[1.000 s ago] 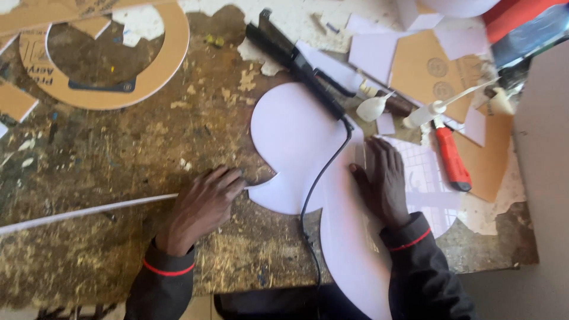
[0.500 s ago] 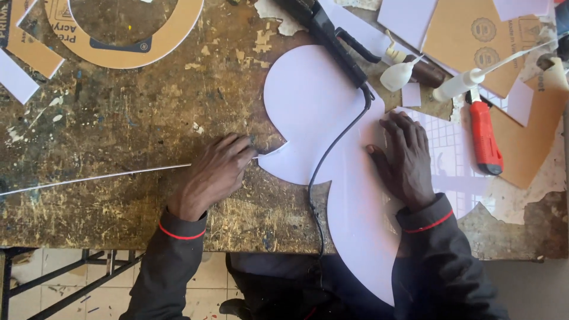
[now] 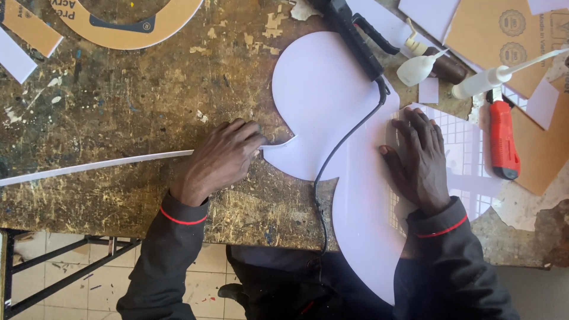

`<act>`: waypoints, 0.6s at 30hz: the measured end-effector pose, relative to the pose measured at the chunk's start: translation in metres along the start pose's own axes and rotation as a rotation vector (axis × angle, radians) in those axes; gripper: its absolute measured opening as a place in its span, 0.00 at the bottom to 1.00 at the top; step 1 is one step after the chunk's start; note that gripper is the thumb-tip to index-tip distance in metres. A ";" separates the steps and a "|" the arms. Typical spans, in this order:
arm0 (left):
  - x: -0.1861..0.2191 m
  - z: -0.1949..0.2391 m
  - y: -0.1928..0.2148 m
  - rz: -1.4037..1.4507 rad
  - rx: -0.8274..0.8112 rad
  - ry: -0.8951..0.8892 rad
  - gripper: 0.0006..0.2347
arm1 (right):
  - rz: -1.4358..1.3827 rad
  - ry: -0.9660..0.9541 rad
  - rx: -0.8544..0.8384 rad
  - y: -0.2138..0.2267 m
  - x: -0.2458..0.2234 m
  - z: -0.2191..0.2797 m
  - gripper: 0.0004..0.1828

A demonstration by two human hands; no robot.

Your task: Using a handheld heating tool to soften and bend a thin acrylic strip around the edge of a larger acrylic cutout to create a 3D sign element.

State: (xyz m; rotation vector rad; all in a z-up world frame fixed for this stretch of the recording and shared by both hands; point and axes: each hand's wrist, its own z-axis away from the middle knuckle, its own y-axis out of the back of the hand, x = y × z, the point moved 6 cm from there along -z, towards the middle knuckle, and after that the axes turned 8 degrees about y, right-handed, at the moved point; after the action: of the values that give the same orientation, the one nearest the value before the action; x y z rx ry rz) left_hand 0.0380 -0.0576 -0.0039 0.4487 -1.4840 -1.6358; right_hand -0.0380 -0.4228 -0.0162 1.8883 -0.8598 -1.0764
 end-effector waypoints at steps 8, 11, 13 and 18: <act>0.008 0.002 -0.001 -0.054 -0.033 -0.003 0.15 | -0.031 0.011 -0.154 -0.032 -0.085 0.039 0.53; 0.004 0.000 -0.008 -0.077 -0.029 -0.011 0.16 | 0.023 0.040 -0.194 -0.038 -0.091 0.045 0.56; 0.005 0.002 -0.012 -0.085 -0.024 -0.005 0.17 | 0.027 0.044 -0.190 -0.038 -0.089 0.048 0.57; 0.004 0.013 -0.035 -0.073 -0.033 -0.007 0.19 | 0.052 0.132 -0.203 -0.035 -0.088 0.057 0.56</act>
State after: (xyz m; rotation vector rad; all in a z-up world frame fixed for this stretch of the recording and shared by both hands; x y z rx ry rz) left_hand 0.0139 -0.0546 -0.0325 0.4841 -1.4586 -1.7177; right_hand -0.1195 -0.3502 -0.0337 1.7365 -0.6936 -0.9584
